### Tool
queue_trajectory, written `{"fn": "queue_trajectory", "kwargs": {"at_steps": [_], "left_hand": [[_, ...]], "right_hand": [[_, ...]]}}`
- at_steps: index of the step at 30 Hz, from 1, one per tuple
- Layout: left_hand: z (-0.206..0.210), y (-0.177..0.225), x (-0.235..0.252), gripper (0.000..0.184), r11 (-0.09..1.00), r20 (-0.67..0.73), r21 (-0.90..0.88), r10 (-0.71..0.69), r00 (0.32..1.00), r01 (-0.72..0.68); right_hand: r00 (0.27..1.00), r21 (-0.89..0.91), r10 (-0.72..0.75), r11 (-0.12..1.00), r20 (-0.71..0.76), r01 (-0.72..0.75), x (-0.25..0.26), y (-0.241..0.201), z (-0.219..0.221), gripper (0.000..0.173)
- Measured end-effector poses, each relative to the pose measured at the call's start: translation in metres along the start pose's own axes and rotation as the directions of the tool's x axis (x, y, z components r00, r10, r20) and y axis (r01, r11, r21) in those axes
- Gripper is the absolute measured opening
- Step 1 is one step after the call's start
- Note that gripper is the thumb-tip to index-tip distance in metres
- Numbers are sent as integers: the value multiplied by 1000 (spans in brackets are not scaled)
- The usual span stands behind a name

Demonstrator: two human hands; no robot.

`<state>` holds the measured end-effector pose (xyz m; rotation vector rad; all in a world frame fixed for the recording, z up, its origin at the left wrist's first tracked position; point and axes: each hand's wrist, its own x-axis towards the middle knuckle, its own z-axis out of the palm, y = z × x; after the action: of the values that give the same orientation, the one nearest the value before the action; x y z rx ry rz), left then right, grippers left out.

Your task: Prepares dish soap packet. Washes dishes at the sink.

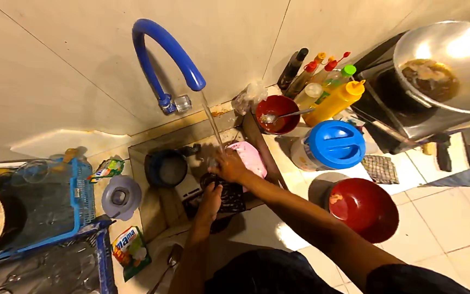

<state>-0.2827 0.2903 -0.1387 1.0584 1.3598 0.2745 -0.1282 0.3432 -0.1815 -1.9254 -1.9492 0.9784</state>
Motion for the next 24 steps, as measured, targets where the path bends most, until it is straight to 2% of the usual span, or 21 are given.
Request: {"fn": "queue_trajectory", "kwargs": {"at_steps": [3,5,7,9,11,13,15,17,20,22,24], "left_hand": [[-2,-8,6,36,999,-30,-28,45,999,-46],[2,-7,0,38,999,-8,46,26,1000,-26],[12,0,-6,41,994,29,110,7,1000,-10],[19,3,0,44,996,5,85,14,1000,-15],[18,3,13,49,1000,-52,-13,-17,998,16],[15,1,29,50,991,-99,-127,-50,994,38],[14,-3,44,40,971,-146,-237,-48,988,13],[13,-6,54,31,949,-148,-314,-8,989,-40],[14,-3,65,37,932,-114,-362,-14,993,-29],[15,0,69,40,948,-120,-316,-3,993,-36],[15,3,64,47,991,-116,-131,26,993,-41]], "right_hand": [[984,57,-89,995,157,81,-29,-15,-3,58],[982,86,-41,996,186,25,-17,3,-10,54],[991,23,61,998,119,-64,10,37,-11,49],[995,-23,91,996,28,-90,24,49,-14,48],[998,-11,61,998,26,-61,10,29,-13,51],[995,-10,34,999,98,-33,-15,1,-13,52],[986,-16,63,998,153,-61,-37,-18,-19,54],[986,-31,63,998,153,-59,-51,-27,-24,55],[989,-92,41,995,143,-28,-64,-31,-32,54],[988,-119,22,993,156,-4,-61,-27,-37,54],[987,-118,26,993,158,-8,-41,-11,-41,51]]}}
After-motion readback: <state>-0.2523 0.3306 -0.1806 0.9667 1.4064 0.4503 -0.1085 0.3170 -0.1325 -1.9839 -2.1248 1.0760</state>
